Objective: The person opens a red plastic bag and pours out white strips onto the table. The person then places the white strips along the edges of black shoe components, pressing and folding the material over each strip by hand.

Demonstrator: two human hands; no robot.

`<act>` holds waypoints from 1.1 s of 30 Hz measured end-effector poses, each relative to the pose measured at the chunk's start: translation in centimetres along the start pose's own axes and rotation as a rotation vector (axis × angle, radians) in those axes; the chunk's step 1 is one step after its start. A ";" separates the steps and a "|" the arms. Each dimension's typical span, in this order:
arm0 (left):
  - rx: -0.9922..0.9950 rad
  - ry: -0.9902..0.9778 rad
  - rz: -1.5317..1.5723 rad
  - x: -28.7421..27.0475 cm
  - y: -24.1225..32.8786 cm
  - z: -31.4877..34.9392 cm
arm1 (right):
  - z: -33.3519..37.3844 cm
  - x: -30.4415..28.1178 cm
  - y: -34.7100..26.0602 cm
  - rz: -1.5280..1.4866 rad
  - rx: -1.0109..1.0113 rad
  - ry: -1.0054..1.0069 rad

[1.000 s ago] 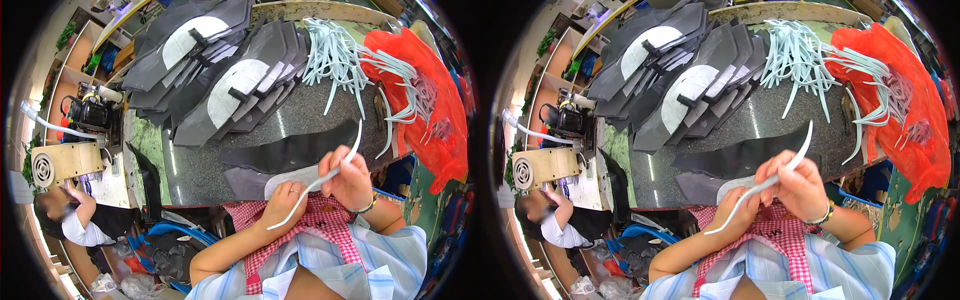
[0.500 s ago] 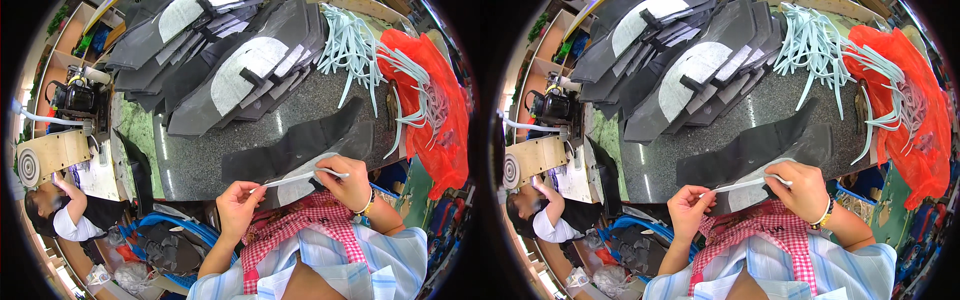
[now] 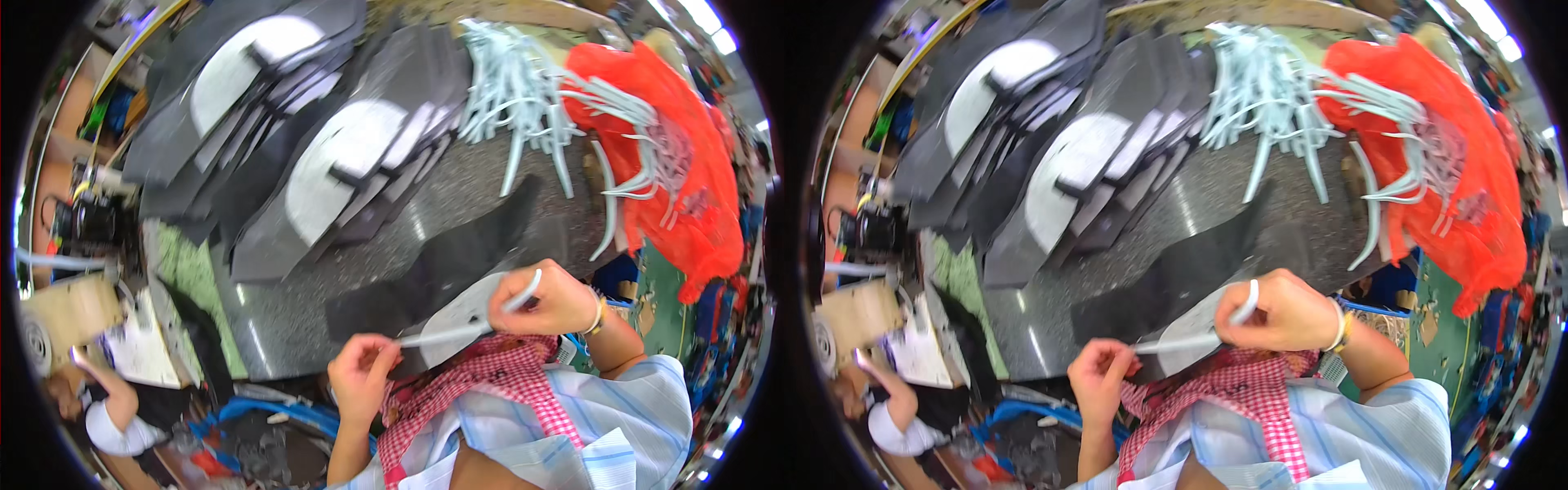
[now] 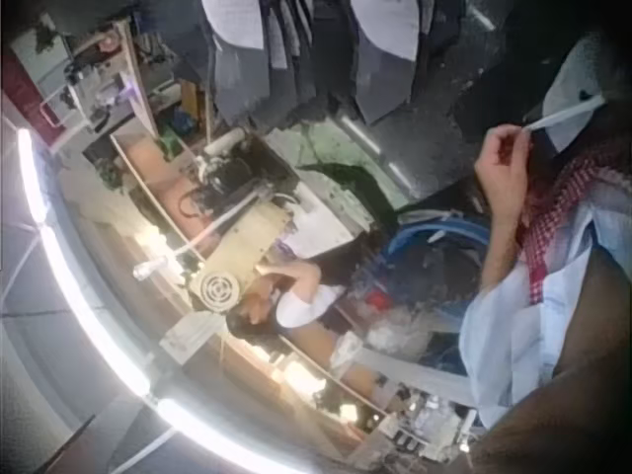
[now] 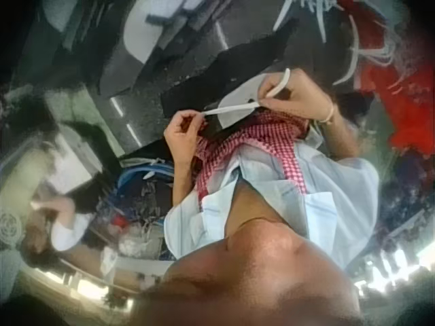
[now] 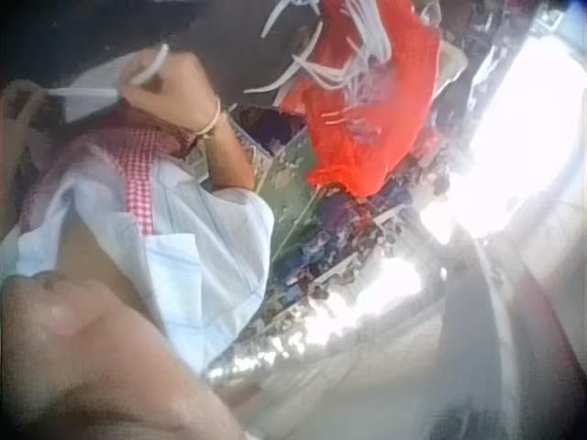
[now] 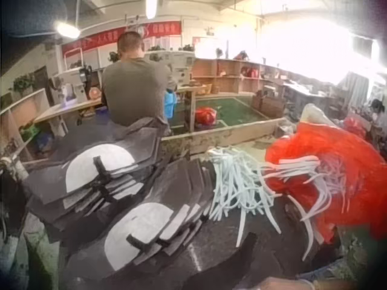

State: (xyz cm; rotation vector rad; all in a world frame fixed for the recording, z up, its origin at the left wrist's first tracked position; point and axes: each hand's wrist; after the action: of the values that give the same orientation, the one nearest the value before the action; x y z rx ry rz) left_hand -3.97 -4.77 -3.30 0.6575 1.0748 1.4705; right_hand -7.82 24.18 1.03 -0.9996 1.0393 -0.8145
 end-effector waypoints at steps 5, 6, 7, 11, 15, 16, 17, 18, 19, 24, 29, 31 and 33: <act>0.246 -0.035 -0.254 0.0 0.5 0.7 | 4.8 -8.6 1.0 0.630 0.120 -0.482; 0.309 -0.057 -0.229 0.3 0.5 0.8 | 5.9 -9.4 1.1 0.874 0.090 -0.433; 0.568 -0.049 -0.369 0.6 0.3 0.8 | 6.6 -10.4 1.0 0.717 0.144 -0.169; 1.045 -0.031 -0.603 1.8 -0.2 0.8 | 3.4 -12.6 2.3 0.882 0.116 0.935; 1.111 -0.028 -0.646 2.5 1.3 1.4 | -0.4 -13.5 2.6 1.406 0.094 0.847; 1.102 -0.037 -0.579 2.8 2.0 1.6 | -0.3 -13.0 2.1 1.234 -0.110 0.958; 0.897 -0.123 -0.527 3.2 2.8 1.9 | 0.3 -12.1 1.4 1.038 -0.260 1.063; 0.794 -0.186 -0.388 3.7 3.6 2.1 | 1.2 -10.6 0.3 0.861 -0.281 0.999; 0.771 -0.157 -0.319 4.4 4.2 2.4 | 2.4 -8.7 -0.9 0.705 -0.258 0.932; 1.152 -0.289 -0.466 6.0 6.6 1.2 | 3.6 1.0 -3.9 0.032 -0.470 0.451; 0.752 -0.535 -0.369 1.8 5.7 -0.5 | 3.1 3.0 -1.8 -0.159 -0.133 0.419; -0.152 -0.431 -0.045 0.4 4.4 -0.6 | 2.8 3.5 -0.5 -0.017 -0.105 0.446; -0.125 -0.365 0.029 -0.2 2.9 -1.1 | 2.4 4.0 0.6 0.065 -0.108 0.463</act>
State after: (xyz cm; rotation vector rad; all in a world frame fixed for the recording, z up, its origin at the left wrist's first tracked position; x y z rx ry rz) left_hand -6.19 -5.02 -1.12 0.8171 0.6889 1.3640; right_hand -4.28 21.44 -0.31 -0.8806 1.5172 -0.9691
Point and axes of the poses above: each hand's wrist, its own z-axis away from the middle knuckle, its own x-axis out of the palm, y = z × x, and after that the axes turned 14 degrees about y, right-handed
